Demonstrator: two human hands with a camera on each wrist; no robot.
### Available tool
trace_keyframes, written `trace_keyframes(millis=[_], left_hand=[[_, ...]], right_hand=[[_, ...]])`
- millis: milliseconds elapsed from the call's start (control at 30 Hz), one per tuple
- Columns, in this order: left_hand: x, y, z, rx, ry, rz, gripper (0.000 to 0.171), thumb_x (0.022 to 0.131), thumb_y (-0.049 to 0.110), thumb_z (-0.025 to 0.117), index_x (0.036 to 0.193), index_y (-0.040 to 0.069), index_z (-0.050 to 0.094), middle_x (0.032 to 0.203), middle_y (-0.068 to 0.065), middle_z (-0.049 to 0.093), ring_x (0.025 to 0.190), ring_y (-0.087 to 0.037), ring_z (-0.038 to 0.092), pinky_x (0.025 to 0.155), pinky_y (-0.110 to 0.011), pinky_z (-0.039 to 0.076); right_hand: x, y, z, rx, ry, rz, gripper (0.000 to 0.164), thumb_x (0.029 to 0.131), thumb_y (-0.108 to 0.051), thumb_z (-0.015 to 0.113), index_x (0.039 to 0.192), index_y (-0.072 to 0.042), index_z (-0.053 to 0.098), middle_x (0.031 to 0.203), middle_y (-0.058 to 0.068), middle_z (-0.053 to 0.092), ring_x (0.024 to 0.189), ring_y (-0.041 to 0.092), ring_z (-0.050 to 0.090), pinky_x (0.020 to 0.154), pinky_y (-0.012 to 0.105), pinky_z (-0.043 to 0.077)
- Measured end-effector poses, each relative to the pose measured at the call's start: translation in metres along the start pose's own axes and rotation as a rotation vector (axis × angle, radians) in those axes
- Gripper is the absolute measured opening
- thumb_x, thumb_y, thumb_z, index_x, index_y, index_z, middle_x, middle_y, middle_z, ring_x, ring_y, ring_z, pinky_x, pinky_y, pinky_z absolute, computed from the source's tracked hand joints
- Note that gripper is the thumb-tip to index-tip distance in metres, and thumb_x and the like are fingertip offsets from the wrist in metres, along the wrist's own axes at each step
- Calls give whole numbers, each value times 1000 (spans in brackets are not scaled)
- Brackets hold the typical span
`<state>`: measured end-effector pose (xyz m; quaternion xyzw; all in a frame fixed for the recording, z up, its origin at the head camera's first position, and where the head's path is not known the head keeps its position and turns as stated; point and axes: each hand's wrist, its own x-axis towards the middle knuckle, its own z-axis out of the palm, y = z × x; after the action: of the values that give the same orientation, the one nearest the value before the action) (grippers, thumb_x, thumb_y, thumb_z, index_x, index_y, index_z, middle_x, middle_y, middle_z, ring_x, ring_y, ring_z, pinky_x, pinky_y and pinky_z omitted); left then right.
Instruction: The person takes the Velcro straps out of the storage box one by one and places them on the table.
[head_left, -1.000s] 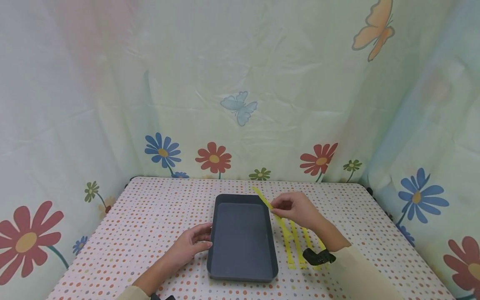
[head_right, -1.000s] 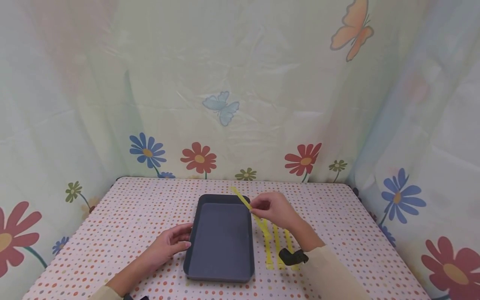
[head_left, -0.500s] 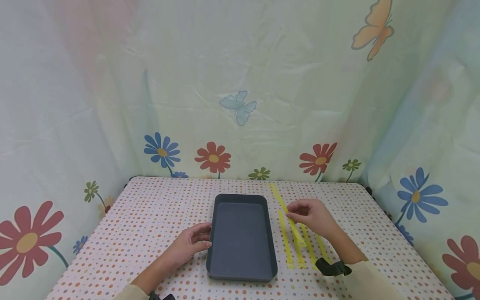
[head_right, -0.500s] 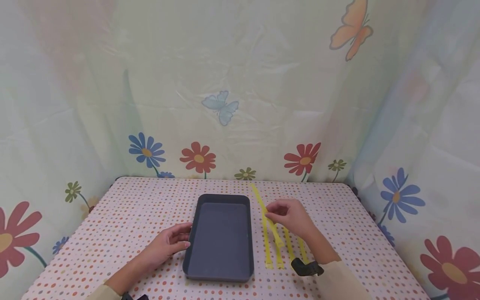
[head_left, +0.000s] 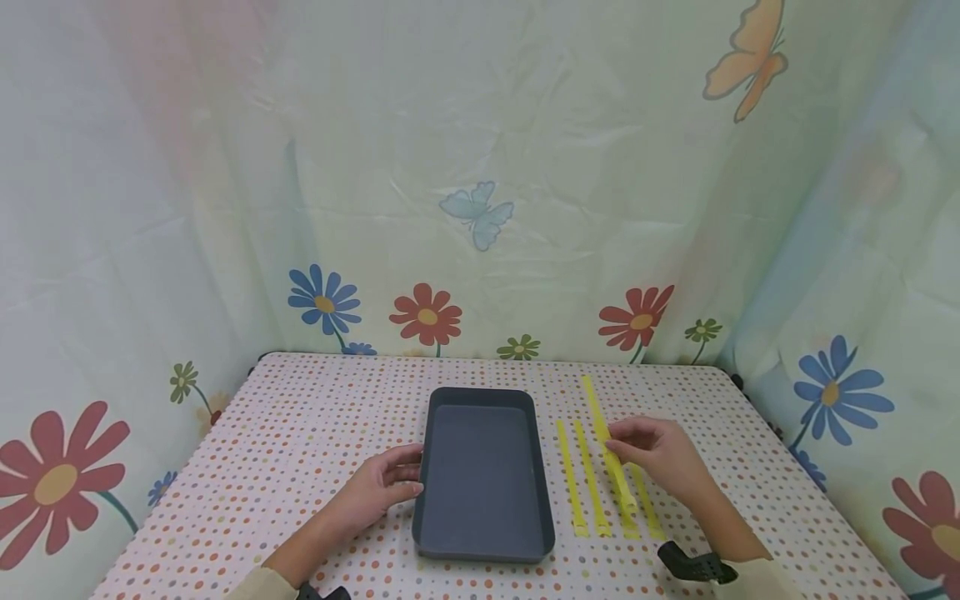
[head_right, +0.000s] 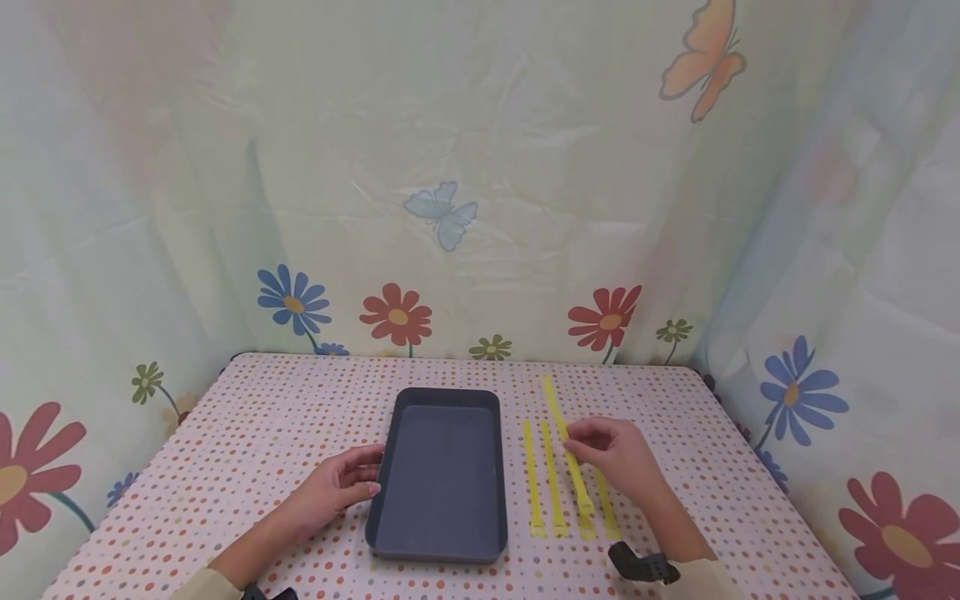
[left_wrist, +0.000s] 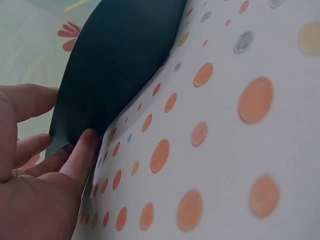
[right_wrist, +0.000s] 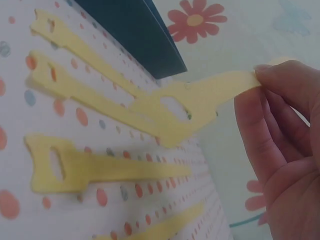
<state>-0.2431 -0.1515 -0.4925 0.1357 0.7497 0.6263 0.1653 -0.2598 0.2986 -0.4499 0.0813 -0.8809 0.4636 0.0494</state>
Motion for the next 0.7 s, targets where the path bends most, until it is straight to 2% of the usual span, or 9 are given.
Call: trace_keyframes(millis=[333, 533, 700], left_hand=[[0, 2, 1, -24, 1, 4, 62, 97, 12, 70, 153, 3, 44, 154, -22, 48, 130, -31, 59, 98, -31, 58], [1, 1, 1, -33, -5, 14, 63, 97, 12, 70, 153, 3, 43, 154, -23, 47, 131, -32, 58, 99, -32, 57], [0, 0, 1, -39, -13, 22, 63, 98, 12, 69, 154, 2, 41, 155, -23, 46, 132, -33, 57, 99, -32, 57]], right_hand=[[-11, 18, -8, -15, 67, 77, 29, 92, -26, 79, 110, -3, 74, 103, 11, 77, 79, 9, 72, 71, 31, 63], [-16, 22, -12, -24, 81, 162, 35, 92, -27, 79, 116, -2, 73, 108, 12, 77, 81, 9, 72, 72, 29, 63], [-17, 25, -14, 26, 78, 202, 40, 91, -27, 80, 118, 2, 71, 108, 14, 77, 82, 9, 73, 73, 30, 64]])
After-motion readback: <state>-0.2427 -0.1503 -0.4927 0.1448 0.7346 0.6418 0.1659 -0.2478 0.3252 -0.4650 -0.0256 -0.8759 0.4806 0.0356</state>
